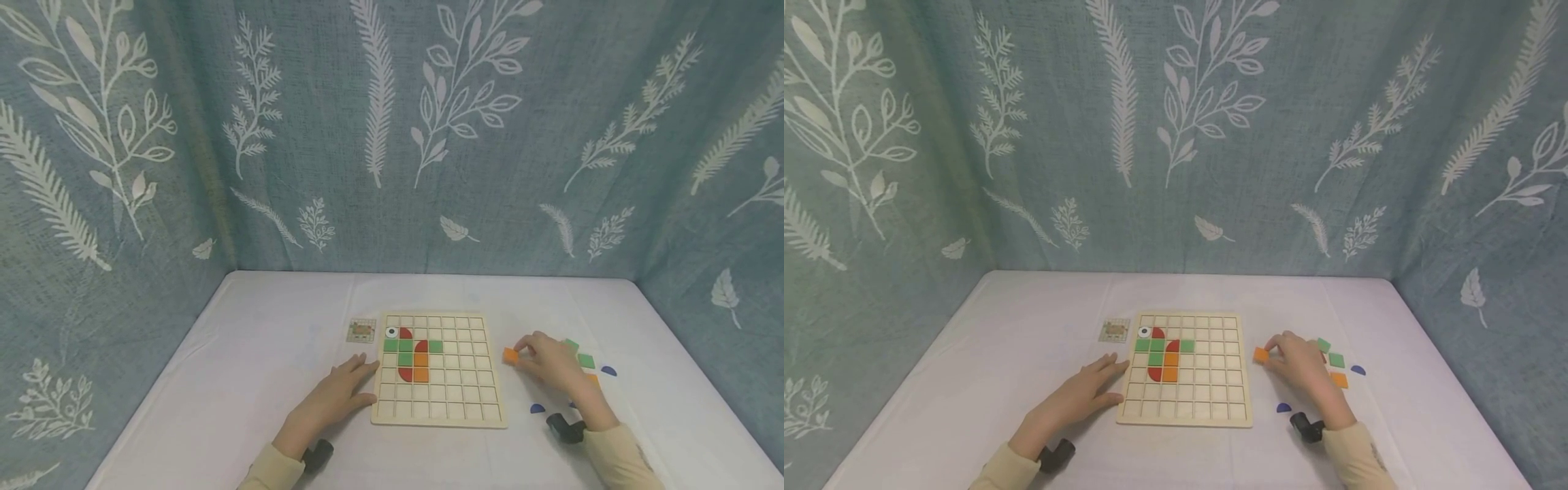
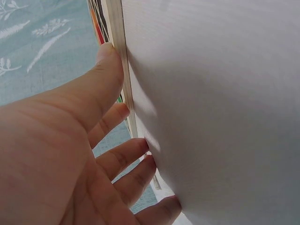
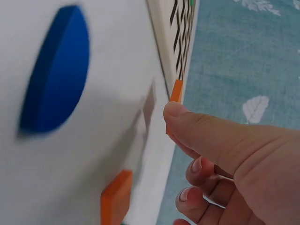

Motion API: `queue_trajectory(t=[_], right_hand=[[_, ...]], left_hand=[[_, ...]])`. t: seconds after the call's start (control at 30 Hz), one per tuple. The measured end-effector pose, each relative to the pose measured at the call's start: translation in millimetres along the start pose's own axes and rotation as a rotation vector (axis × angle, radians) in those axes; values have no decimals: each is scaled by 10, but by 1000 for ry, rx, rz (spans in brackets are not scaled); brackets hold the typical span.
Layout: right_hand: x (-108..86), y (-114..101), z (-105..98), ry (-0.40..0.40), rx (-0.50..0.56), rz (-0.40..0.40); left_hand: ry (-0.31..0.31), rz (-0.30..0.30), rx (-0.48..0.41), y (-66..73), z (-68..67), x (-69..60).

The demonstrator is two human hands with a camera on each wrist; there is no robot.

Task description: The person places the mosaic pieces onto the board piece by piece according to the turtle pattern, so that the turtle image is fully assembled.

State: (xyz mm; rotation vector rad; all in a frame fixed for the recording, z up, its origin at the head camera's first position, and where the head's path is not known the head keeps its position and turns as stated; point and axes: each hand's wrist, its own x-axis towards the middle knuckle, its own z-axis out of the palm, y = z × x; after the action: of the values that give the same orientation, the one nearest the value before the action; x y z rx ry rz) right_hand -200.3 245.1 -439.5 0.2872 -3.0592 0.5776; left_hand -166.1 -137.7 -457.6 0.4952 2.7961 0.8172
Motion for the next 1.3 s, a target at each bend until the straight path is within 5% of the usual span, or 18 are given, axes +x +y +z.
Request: queue_trajectory(t=[0.83, 1.3], right_hand=[[240, -556, 238, 36, 2, -196], [301, -856, 345, -8, 28, -178]], left_hand=[[10, 16, 1, -27, 17, 3], [16, 11, 4, -16, 15, -4]])
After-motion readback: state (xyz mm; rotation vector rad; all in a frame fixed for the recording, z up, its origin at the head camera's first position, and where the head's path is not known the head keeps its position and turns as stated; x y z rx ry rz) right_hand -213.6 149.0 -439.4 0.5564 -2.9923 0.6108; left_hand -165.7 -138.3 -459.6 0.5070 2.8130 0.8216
